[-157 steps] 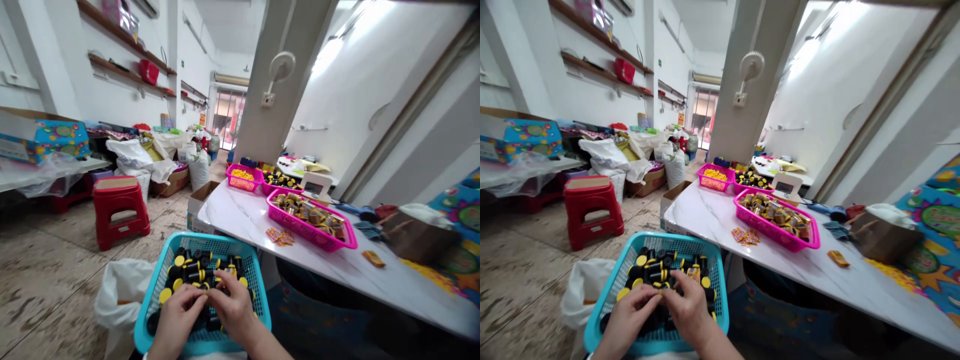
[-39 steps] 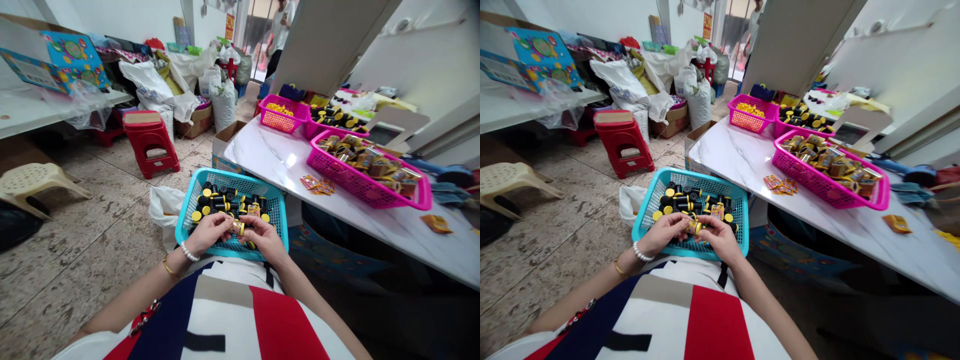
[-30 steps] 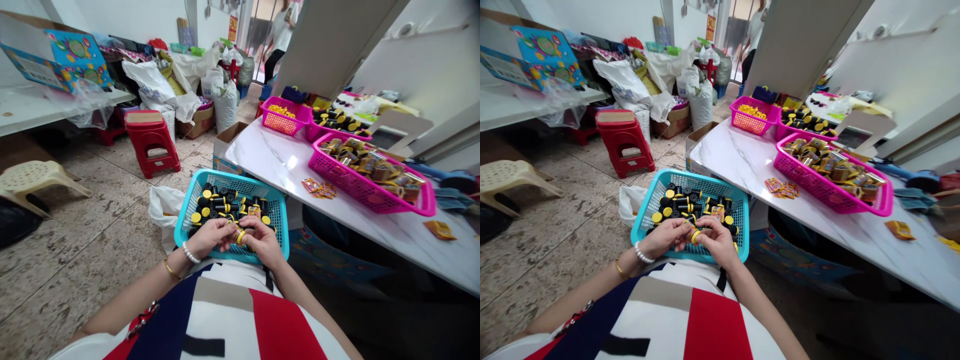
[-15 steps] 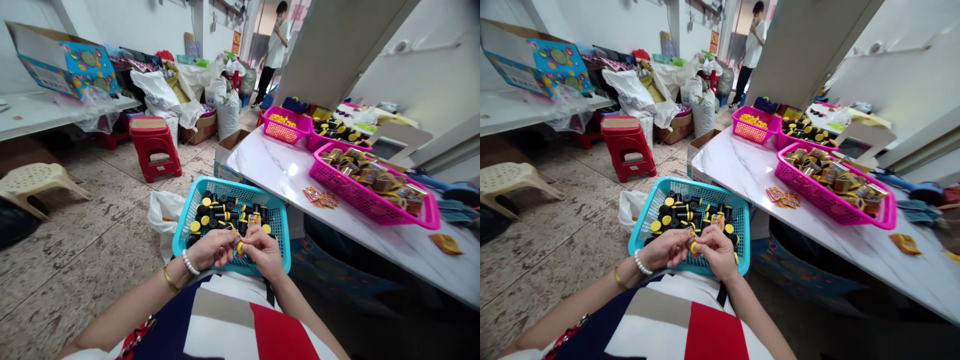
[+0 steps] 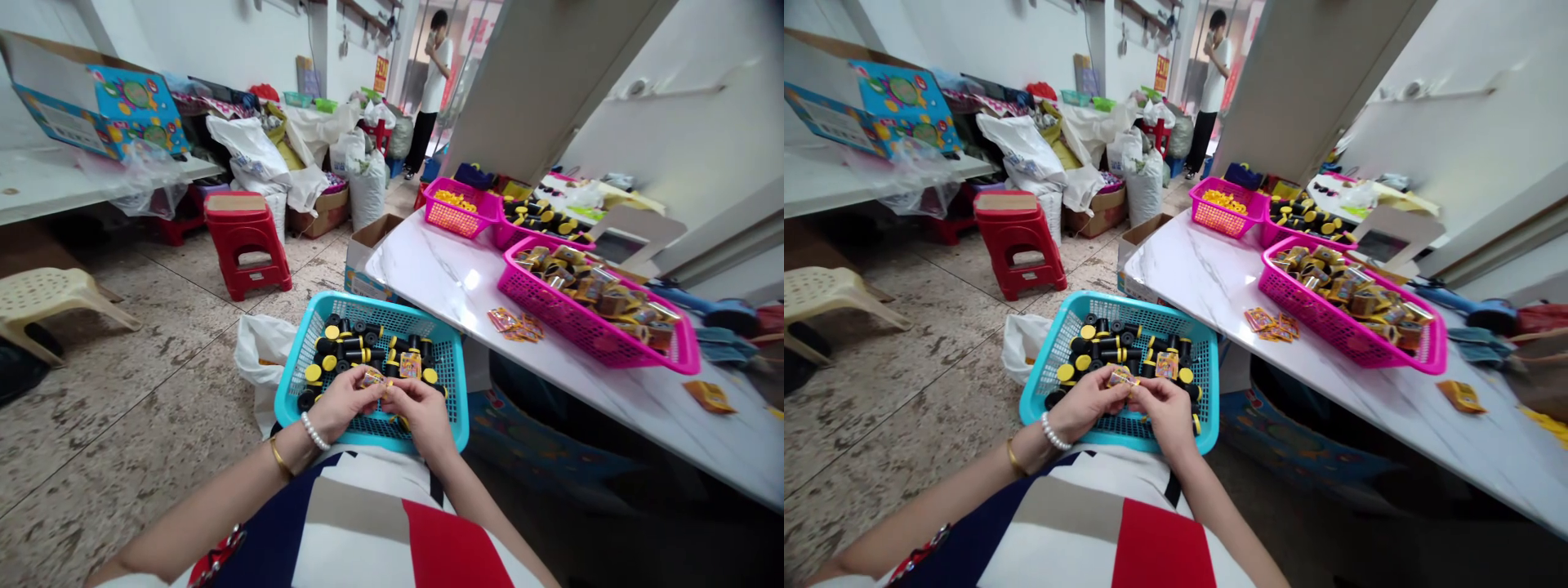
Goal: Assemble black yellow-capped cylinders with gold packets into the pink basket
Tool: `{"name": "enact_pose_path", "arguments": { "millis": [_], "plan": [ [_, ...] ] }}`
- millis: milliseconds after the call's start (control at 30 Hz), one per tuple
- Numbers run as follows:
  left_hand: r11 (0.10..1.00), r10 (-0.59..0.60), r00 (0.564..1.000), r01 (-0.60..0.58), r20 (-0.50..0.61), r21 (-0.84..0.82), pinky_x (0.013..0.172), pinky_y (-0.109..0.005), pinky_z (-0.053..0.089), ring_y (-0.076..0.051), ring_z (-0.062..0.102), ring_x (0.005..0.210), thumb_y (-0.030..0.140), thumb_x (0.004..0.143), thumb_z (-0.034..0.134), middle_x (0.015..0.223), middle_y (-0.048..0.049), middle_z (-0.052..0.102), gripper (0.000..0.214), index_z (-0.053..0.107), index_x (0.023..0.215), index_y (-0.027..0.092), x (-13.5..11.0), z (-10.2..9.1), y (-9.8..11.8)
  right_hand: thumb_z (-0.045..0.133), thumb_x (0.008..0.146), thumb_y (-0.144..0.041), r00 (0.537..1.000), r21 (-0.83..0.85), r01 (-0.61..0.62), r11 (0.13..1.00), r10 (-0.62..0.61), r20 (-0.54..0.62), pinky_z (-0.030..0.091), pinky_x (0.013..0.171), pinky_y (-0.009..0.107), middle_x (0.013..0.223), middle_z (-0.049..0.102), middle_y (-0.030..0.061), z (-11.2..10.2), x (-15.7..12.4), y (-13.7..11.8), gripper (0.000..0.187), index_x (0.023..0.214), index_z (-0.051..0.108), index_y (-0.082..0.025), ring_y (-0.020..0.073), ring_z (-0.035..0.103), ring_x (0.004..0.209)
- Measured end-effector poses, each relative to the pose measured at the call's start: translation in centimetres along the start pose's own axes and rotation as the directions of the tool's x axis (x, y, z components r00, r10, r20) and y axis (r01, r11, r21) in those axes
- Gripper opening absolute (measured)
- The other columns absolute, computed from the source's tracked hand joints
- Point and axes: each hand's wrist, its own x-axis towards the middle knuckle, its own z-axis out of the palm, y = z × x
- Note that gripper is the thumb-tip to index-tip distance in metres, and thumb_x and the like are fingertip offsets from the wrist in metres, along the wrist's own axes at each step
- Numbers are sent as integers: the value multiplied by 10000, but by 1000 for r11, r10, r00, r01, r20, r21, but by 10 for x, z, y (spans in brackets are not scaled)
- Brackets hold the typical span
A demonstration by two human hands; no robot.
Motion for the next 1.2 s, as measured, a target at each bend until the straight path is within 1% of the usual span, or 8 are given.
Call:
{"name": "enact_pose_path", "arguments": {
  "millis": [100, 300, 467, 667, 800, 967, 1100, 1200],
  "plan": [
    [996, 15, 999, -19, 44, 91, 505, -198, 346, -58, 463, 526, 410, 682, 767, 657, 41, 537, 389, 587, 889, 135, 3, -3, 2, 803, 647, -363, 991, 172, -132, 976, 128, 36, 588, 647, 310, 723, 710, 47, 3, 8, 1, 318, 836, 704, -128, 155, 669, 608],
    [996, -83, 995, 83, 47, 14, 480, -191, 346, -68, 512, 508, 480, 711, 723, 654, 16, 576, 395, 567, 843, 143, 10, -8, 5, 775, 686, -360, 997, 263, -80, 961, 74, 31, 585, 612, 263, 779, 679, 23, 0, 7, 6, 296, 881, 690, -155, 127, 656, 630],
    [983, -178, 981, 180, 80, -20, 404, -168, 294, -45, 446, 416, 484, 696, 731, 548, 29, 533, 394, 576, 741, 124, 10, -7, 5, 745, 715, -308, 988, 132, 8, 991, -29, 152, 584, 650, 296, 1000, 658, 37, -10, 1, 8, 399, 1101, 677, -231, 137, 663, 687],
    [983, -180, 971, 181, 156, 6, 377, -152, 296, -31, 434, 403, 519, 730, 686, 636, -31, 615, 419, 590, 755, 112, 6, -4, 6, 762, 695, -273, 969, 102, 228, 968, -236, 75, 588, 644, 303, 992, 618, 30, -6, 3, 15, 210, 904, 755, -251, 135, 644, 680],
    [978, -209, 970, 205, 121, 42, 355, -143, 259, -24, 388, 380, 531, 720, 692, 567, 12, 553, 426, 570, 734, 123, 4, -4, 4, 748, 716, -302, 971, 110, 215, 970, -224, 85, 590, 642, 323, 980, 646, 36, -1, -1, 18, 225, 935, 725, -251, 162, 650, 706],
    [980, -181, 982, 175, 58, 96, 345, -140, 242, -23, 354, 351, 566, 711, 685, 520, 64, 477, 441, 527, 747, 156, 4, -1, 2, 698, 763, -274, 935, -98, 352, 931, -347, 68, 544, 700, 294, 889, 664, 43, -6, -7, 7, 191, 950, 707, -235, 176, 636, 784],
    [980, -182, 977, 171, 115, 101, 345, -148, 192, -15, 304, 317, 643, 705, 640, 474, 54, 481, 503, 541, 780, 156, 6, 3, -5, 758, 677, -274, 879, -208, 473, 856, -443, 177, 504, 597, 230, 1059, 621, 62, -12, -7, 2, 370, 1045, 715, -273, 165, 621, 809],
    [984, -172, 979, 166, 106, 58, 340, -152, 182, -16, 301, 302, 665, 657, 663, 465, 39, 505, 522, 545, 781, 171, 8, 7, -11, 828, 557, -298, 879, -251, 477, 842, -458, 131, 474, 540, 207, 970, 641, 44, -12, -3, 11, 438, 980, 726, -243, 141, 604, 714]
  ]
}}
